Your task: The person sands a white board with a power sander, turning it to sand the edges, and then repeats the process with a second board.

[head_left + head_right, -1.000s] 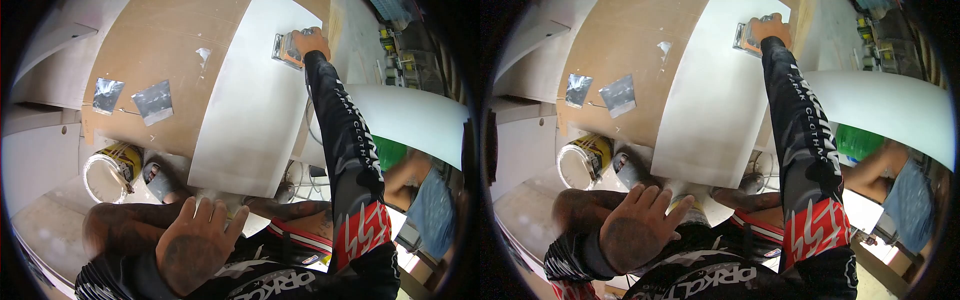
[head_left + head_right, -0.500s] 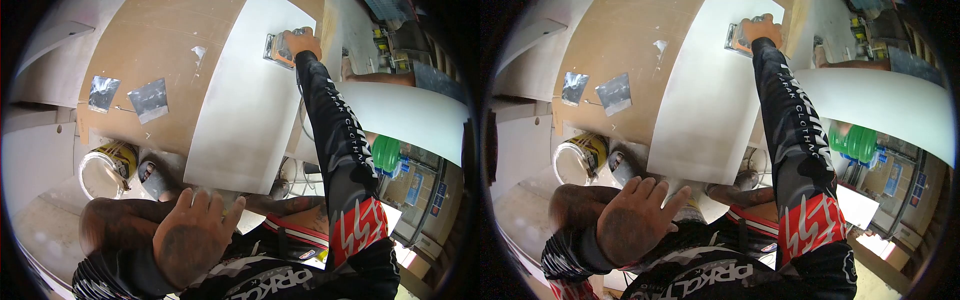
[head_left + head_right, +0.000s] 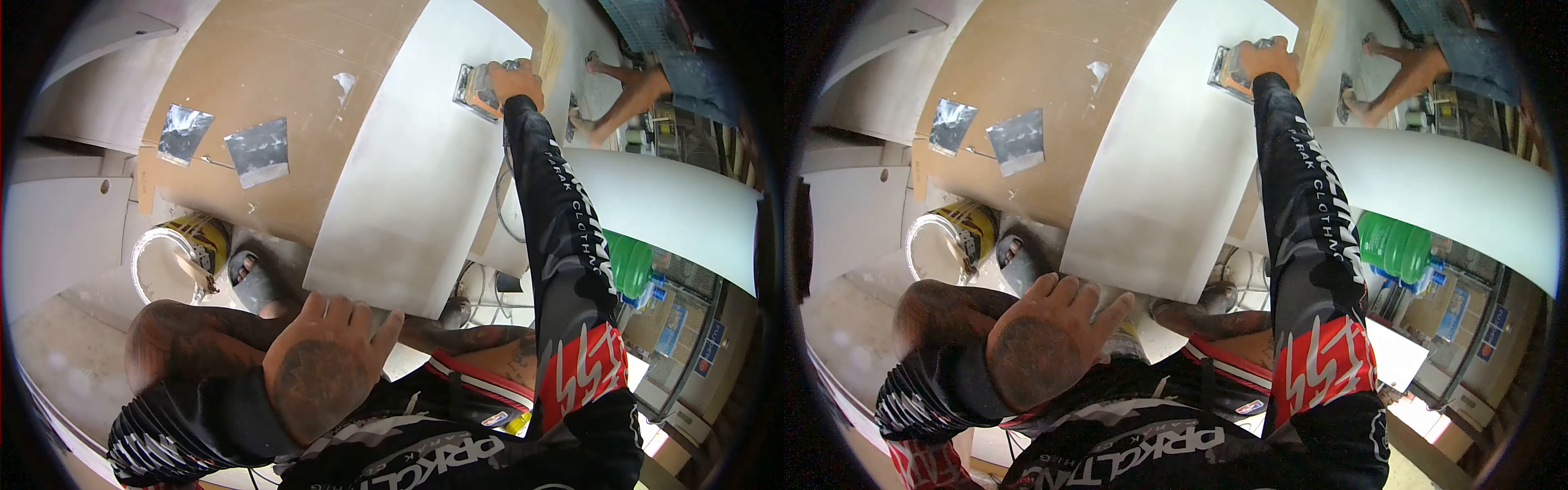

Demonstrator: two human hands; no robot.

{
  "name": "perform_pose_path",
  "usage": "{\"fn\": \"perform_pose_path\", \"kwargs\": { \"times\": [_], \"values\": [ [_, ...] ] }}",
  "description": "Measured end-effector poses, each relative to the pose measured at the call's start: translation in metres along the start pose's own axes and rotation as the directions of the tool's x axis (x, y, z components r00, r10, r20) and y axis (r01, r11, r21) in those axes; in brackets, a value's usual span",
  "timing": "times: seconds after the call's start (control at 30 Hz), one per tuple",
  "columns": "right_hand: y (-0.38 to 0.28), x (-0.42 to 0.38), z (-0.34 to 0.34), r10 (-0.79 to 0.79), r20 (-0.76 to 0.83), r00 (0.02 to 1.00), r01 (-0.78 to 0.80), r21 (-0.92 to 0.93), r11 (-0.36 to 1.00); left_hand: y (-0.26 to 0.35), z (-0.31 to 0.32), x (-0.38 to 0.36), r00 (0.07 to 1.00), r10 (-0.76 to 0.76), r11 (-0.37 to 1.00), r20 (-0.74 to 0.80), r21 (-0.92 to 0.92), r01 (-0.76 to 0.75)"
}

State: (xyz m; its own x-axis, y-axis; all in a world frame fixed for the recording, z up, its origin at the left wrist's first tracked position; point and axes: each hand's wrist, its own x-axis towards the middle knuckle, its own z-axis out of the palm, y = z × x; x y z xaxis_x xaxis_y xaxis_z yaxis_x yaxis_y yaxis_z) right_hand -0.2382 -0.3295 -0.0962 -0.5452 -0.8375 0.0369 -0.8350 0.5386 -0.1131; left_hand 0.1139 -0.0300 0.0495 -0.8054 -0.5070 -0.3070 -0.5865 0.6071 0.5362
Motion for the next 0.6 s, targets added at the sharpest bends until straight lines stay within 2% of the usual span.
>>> {"fn": "perform_pose_path", "kwargs": {
  "times": [0.17, 0.33, 0.37, 0.43, 0.47, 0.53, 0.6],
  "values": [
    [-0.002, 0.003, 0.0, -0.018, -0.009, 1.0, 0.018, 0.013, 1.0, 0.0, 0.002, 0.001, 1.0, -0.017, 1.0, -0.017, 0.011, 0.017],
    [-0.013, -0.006, 0.005, -0.046, 0.132, 0.99, 0.05, -0.023, 0.999, 0.001, 0.006, 0.004, 0.999, 0.005, 0.999, -0.046, 0.033, -0.004],
    [-0.019, -0.016, -0.003, -0.05, 0.164, 0.985, 0.05, 0.003, 0.999, 0.0, 0.005, 0.007, 0.995, 0.051, 0.997, -0.086, 0.062, -0.046],
    [-0.031, -0.039, -0.015, -0.09, 0.171, 0.981, 0.077, 0.08, 0.994, -0.002, 0.003, 0.008, 0.998, 0.061, 0.997, -0.029, 0.052, -0.059],
    [-0.035, -0.049, -0.014, -0.125, 0.125, 0.984, 0.116, 0.076, 0.99, -0.001, 0.002, 0.01, 0.994, 0.096, 0.993, -0.054, 0.077, -0.091],
    [-0.045, -0.072, -0.021, -0.187, 0.125, 0.974, 0.164, 0.172, 0.971, -0.003, -0.001, 0.01, 0.996, 0.065, 0.995, 0.056, 0.067, -0.069],
    [-0.054, -0.095, -0.025, -0.229, 0.132, 0.965, 0.2, 0.202, 0.959, -0.004, 0.004, 0.009, 0.996, 0.077, 0.992, 0.048, 0.092, -0.081]
  ]
}}
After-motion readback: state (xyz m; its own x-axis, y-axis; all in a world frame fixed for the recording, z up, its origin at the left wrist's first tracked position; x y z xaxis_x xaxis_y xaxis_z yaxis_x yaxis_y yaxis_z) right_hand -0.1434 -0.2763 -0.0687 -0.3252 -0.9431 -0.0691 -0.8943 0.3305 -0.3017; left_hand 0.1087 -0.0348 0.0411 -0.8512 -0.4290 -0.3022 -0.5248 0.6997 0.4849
